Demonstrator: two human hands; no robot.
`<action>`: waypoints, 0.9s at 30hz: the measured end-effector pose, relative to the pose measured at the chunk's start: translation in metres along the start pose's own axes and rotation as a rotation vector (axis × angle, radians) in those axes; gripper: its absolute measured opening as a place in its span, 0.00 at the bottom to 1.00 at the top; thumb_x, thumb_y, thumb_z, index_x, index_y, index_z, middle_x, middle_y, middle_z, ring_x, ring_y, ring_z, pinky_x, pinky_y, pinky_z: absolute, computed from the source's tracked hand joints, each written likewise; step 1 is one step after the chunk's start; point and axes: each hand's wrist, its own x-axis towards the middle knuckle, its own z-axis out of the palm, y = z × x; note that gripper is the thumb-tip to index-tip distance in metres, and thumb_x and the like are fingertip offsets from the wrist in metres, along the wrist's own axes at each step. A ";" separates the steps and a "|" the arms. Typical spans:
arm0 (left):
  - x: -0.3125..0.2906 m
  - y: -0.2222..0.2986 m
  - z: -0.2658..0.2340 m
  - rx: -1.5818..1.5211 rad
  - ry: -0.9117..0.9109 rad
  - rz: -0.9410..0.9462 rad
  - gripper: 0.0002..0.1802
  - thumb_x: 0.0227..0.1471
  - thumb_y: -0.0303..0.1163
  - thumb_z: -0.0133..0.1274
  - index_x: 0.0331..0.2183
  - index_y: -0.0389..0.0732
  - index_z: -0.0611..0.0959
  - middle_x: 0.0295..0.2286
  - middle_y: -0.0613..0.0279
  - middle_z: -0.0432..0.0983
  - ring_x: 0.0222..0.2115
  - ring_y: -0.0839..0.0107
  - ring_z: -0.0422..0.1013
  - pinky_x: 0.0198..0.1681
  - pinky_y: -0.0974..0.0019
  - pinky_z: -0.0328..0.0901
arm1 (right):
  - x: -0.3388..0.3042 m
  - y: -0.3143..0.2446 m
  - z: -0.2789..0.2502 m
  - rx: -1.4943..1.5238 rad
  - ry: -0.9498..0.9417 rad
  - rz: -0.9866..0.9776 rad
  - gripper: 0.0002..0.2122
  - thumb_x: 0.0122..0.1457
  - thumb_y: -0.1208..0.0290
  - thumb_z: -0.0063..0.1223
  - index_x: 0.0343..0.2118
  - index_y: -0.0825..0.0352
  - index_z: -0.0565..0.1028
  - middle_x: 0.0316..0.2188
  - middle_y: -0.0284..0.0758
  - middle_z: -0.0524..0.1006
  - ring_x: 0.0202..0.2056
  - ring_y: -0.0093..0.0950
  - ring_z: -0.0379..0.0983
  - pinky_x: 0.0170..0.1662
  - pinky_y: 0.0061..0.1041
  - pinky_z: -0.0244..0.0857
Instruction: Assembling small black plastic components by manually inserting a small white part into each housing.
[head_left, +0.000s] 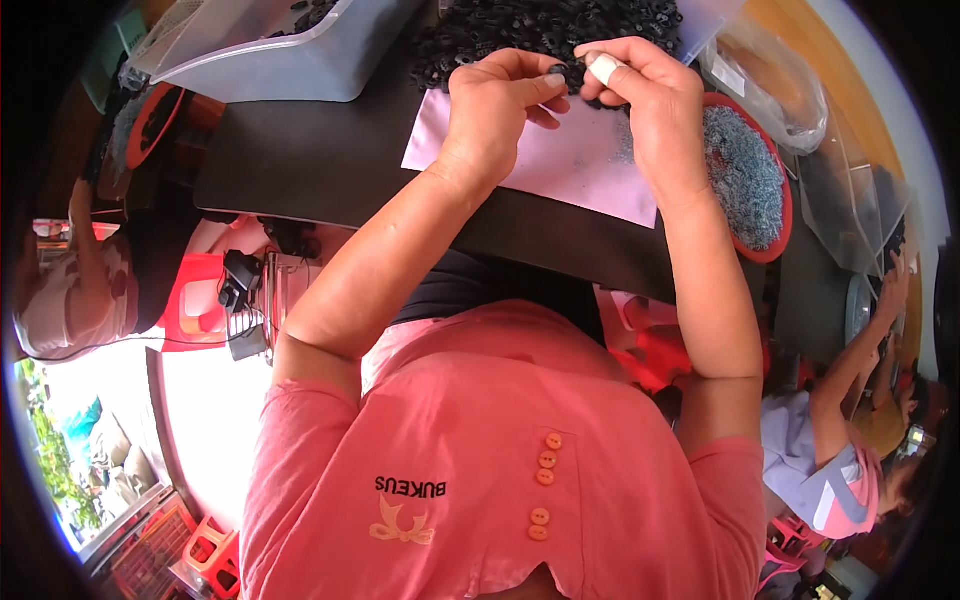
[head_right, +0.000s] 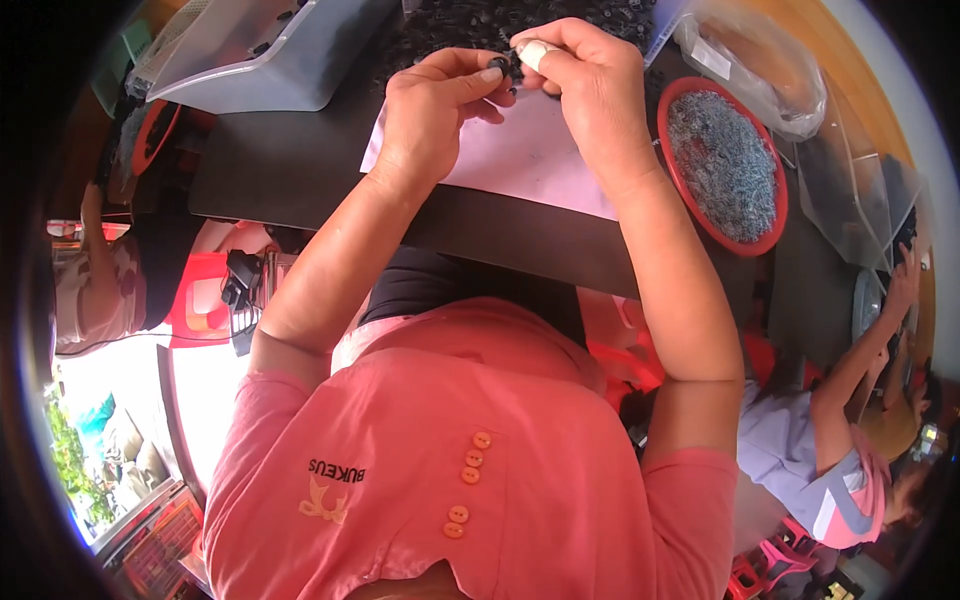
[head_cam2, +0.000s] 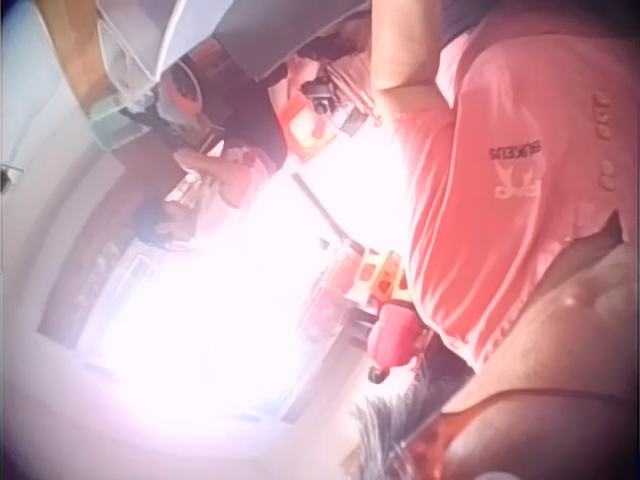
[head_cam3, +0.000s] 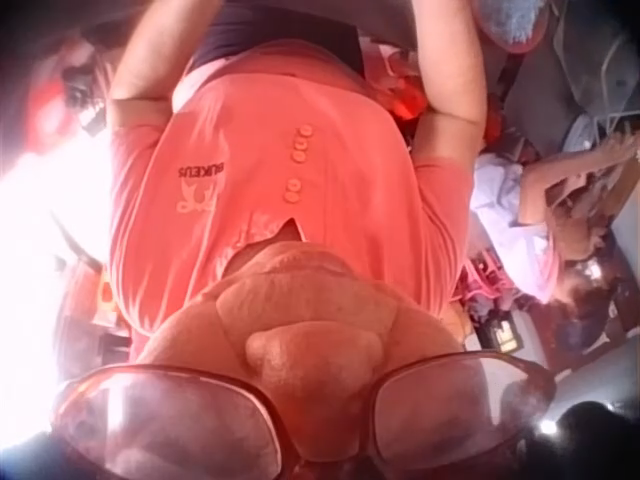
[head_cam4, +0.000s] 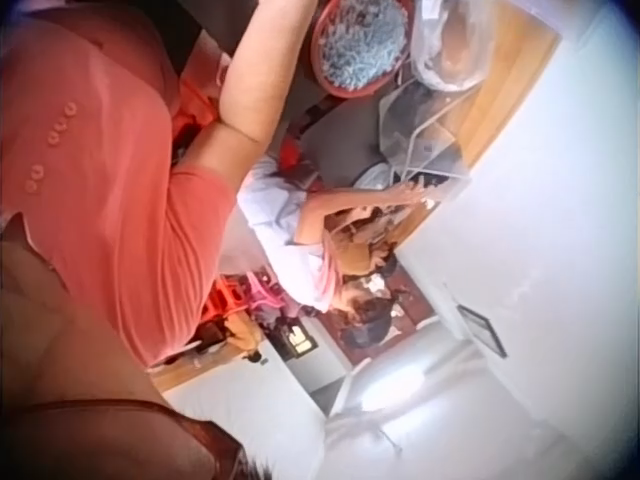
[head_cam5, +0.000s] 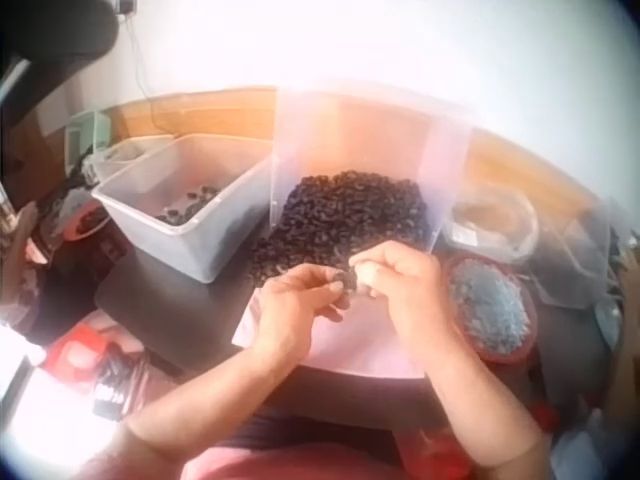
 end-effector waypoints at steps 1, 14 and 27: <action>-0.001 0.000 0.001 0.058 -0.035 -0.005 0.08 0.54 0.23 0.55 0.37 0.28 0.80 0.29 0.56 0.78 0.28 0.68 0.75 0.32 0.68 0.70 | 0.001 0.000 -0.004 0.028 -0.065 0.050 0.07 0.56 0.75 0.51 0.33 0.69 0.80 0.24 0.28 0.77 0.26 0.16 0.70 0.32 0.16 0.61; -0.006 0.002 0.001 0.126 -0.072 -0.020 0.07 0.53 0.23 0.56 0.34 0.30 0.81 0.25 0.58 0.78 0.25 0.72 0.74 0.27 0.71 0.67 | -0.003 0.009 -0.006 0.071 -0.099 0.156 0.07 0.57 0.75 0.51 0.32 0.71 0.79 0.23 0.30 0.76 0.26 0.18 0.70 0.33 0.18 0.62; -0.007 -0.001 0.001 0.243 -0.028 0.019 0.07 0.52 0.22 0.56 0.34 0.30 0.81 0.24 0.58 0.78 0.22 0.74 0.73 0.21 0.74 0.64 | -0.011 0.013 0.000 -0.211 -0.045 -0.044 0.07 0.56 0.77 0.51 0.34 0.70 0.79 0.21 0.31 0.76 0.24 0.18 0.70 0.30 0.20 0.65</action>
